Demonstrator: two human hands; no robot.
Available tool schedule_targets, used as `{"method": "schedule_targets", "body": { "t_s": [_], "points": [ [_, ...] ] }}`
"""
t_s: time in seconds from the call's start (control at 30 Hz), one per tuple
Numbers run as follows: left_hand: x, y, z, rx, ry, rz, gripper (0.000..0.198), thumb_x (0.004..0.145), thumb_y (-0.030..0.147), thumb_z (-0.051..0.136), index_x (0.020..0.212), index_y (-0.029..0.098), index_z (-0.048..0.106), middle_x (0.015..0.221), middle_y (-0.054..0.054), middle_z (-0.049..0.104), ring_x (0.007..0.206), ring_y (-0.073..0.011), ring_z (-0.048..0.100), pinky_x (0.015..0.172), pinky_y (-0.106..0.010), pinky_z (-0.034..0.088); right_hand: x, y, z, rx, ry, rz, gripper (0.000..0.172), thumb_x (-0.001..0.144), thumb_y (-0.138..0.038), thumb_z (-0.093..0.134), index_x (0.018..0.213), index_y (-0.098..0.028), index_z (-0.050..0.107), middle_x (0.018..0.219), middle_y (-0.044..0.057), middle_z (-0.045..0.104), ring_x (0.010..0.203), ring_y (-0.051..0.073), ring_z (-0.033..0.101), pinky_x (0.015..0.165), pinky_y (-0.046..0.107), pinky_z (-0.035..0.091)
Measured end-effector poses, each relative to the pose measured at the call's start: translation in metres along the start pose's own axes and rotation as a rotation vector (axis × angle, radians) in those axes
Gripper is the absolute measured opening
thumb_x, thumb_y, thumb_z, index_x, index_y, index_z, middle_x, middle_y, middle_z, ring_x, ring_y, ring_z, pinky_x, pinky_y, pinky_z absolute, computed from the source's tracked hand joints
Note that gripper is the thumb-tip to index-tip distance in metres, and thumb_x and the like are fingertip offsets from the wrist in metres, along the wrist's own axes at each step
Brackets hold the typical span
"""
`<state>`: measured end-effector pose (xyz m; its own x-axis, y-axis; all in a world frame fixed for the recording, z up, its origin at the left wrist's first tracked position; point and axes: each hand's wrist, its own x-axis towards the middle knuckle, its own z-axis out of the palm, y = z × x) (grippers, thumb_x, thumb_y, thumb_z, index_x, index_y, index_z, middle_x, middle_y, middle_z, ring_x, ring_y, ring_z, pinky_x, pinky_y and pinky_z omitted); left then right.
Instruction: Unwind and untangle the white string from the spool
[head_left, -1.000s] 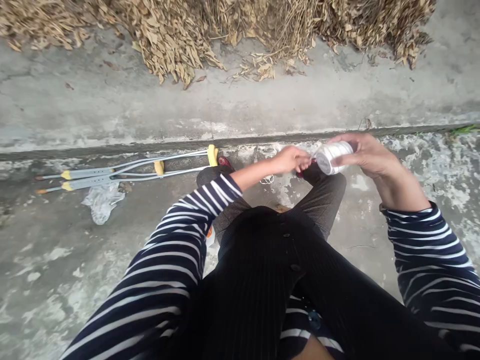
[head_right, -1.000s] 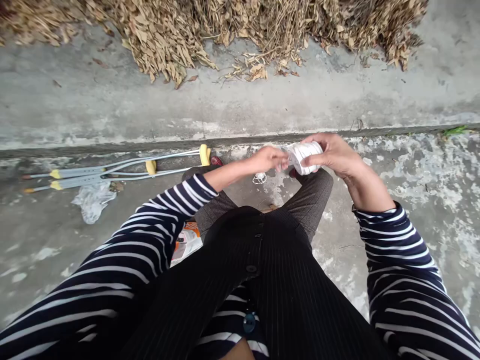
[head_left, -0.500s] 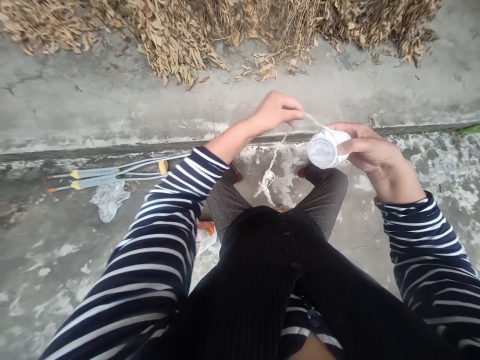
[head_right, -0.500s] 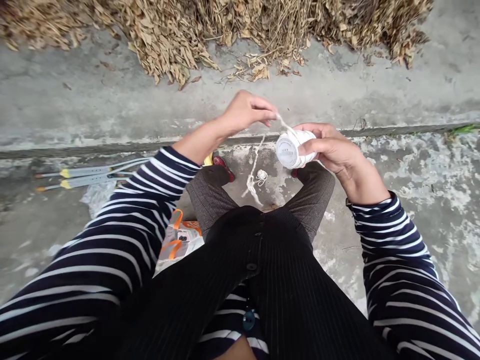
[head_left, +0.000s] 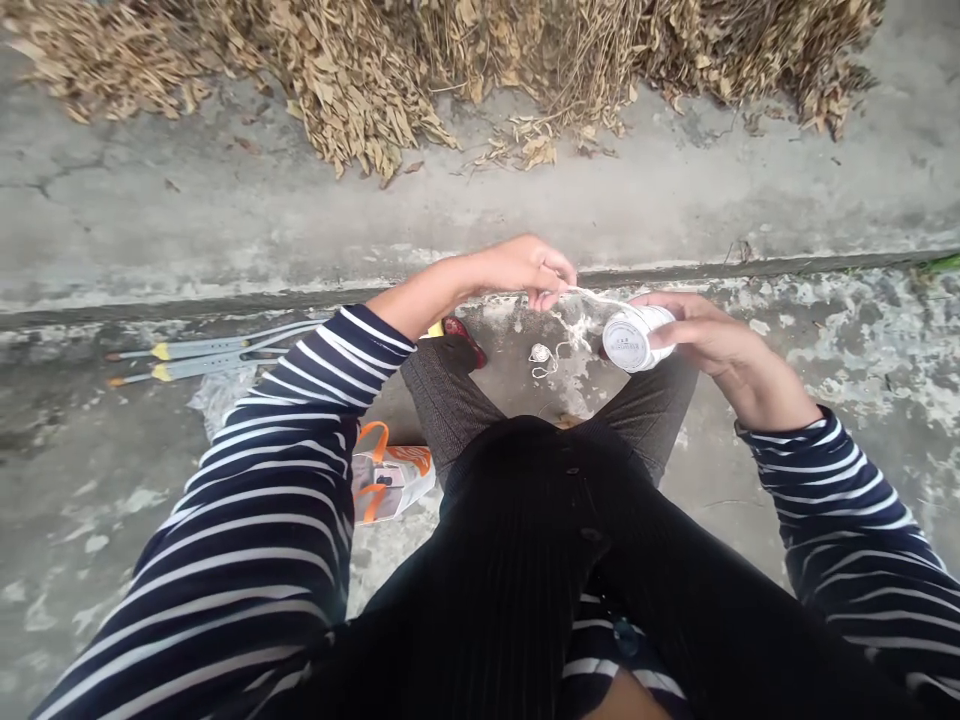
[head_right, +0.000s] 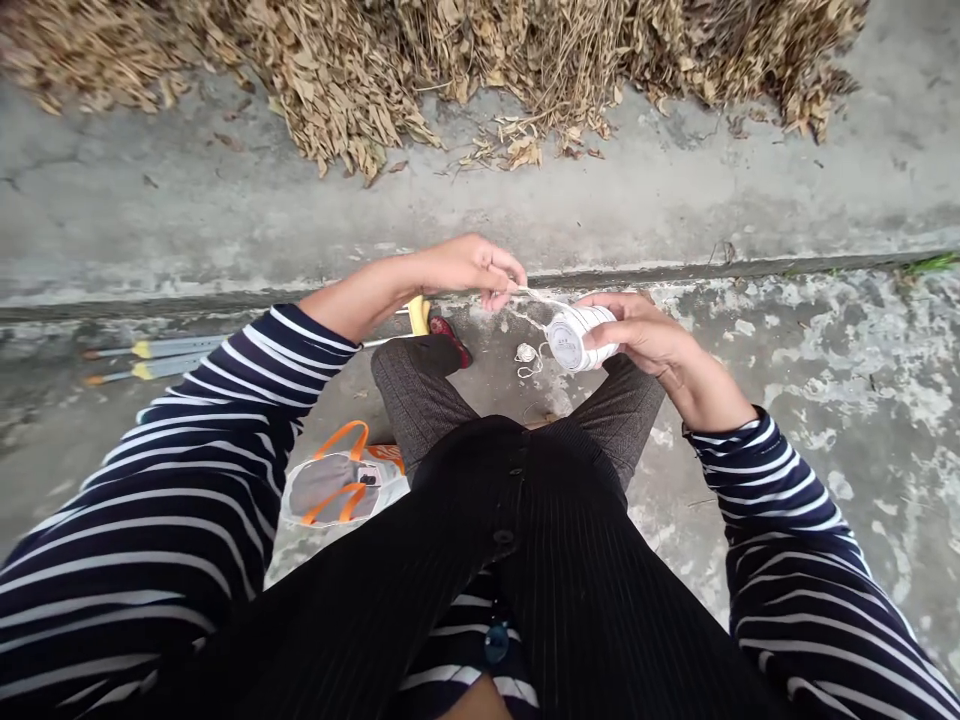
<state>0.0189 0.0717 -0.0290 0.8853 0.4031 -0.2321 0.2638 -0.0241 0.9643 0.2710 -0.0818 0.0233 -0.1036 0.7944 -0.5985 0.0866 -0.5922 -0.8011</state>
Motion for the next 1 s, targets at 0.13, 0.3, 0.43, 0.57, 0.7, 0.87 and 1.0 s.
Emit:
{"method": "schedule_targets", "body": {
  "t_s": [0.13,0.3,0.43,0.57,0.7,0.87,1.0],
  "points": [
    [0.012,0.016,-0.003,-0.002,0.138,0.052,0.015,0.086,0.024,0.079,0.088,0.009,0.079,0.077,-0.008,0.075,0.074,-0.0147,0.072,0.075,-0.029,0.058,0.001,-0.010,0.007,-0.031,-0.065,-0.030,0.046,0.047,-0.018,0.090,0.091,-0.022,0.077,0.079,0.000,0.073,0.068,0.016,0.065,0.060,0.027,0.059],
    [0.013,0.017,0.006,-0.007,0.106,0.076,0.022,0.087,0.033,0.081,0.085,0.011,0.078,0.075,-0.008,0.073,0.073,-0.0148,0.071,0.073,-0.031,0.058,-0.005,-0.011,0.001,-0.054,-0.021,-0.045,0.046,0.048,-0.018,0.090,0.092,-0.022,0.076,0.082,0.000,0.071,0.071,0.014,0.064,0.065,0.026,0.058],
    [0.001,0.006,-0.002,0.025,0.003,0.036,0.023,0.083,0.037,0.084,0.080,0.015,0.080,0.064,-0.007,0.068,0.059,-0.0121,0.064,0.065,-0.029,0.053,-0.004,-0.006,-0.007,-0.106,-0.016,-0.015,0.043,0.050,-0.021,0.089,0.091,-0.024,0.076,0.081,0.001,0.072,0.072,0.017,0.065,0.063,0.028,0.059],
    [-0.011,0.005,-0.008,0.056,-0.111,0.010,0.020,0.080,0.033,0.083,0.094,0.019,0.085,0.059,-0.003,0.065,0.053,-0.0113,0.059,0.060,-0.028,0.049,0.004,-0.001,-0.015,-0.116,-0.023,0.011,0.042,0.048,-0.020,0.088,0.088,-0.022,0.077,0.079,0.002,0.072,0.070,0.017,0.065,0.060,0.028,0.058],
    [-0.023,0.017,0.004,0.130,-0.205,-0.072,0.020,0.080,0.033,0.082,0.096,0.021,0.087,0.055,-0.002,0.063,0.051,-0.0129,0.057,0.060,-0.030,0.049,0.012,0.004,-0.024,-0.119,-0.010,0.031,0.041,0.049,-0.019,0.087,0.088,-0.021,0.078,0.078,0.002,0.071,0.067,0.016,0.064,0.058,0.029,0.057],
    [-0.035,0.036,0.022,0.110,-0.226,-0.074,0.010,0.079,0.030,0.083,0.081,0.020,0.084,0.055,-0.001,0.063,0.056,-0.0129,0.060,0.065,-0.029,0.052,0.017,0.010,-0.028,-0.222,-0.015,0.007,0.037,0.051,-0.018,0.088,0.086,-0.022,0.079,0.082,0.001,0.071,0.074,0.015,0.064,0.063,0.026,0.056],
    [-0.033,0.039,0.022,-0.054,-0.156,-0.047,0.017,0.085,0.030,0.077,0.078,0.014,0.080,0.076,-0.008,0.075,0.069,-0.0145,0.069,0.069,-0.028,0.054,0.016,0.009,-0.025,-0.326,-0.004,-0.042,0.037,0.051,-0.021,0.088,0.087,-0.024,0.079,0.086,0.002,0.070,0.079,0.018,0.062,0.065,0.028,0.054]
  ]
}}
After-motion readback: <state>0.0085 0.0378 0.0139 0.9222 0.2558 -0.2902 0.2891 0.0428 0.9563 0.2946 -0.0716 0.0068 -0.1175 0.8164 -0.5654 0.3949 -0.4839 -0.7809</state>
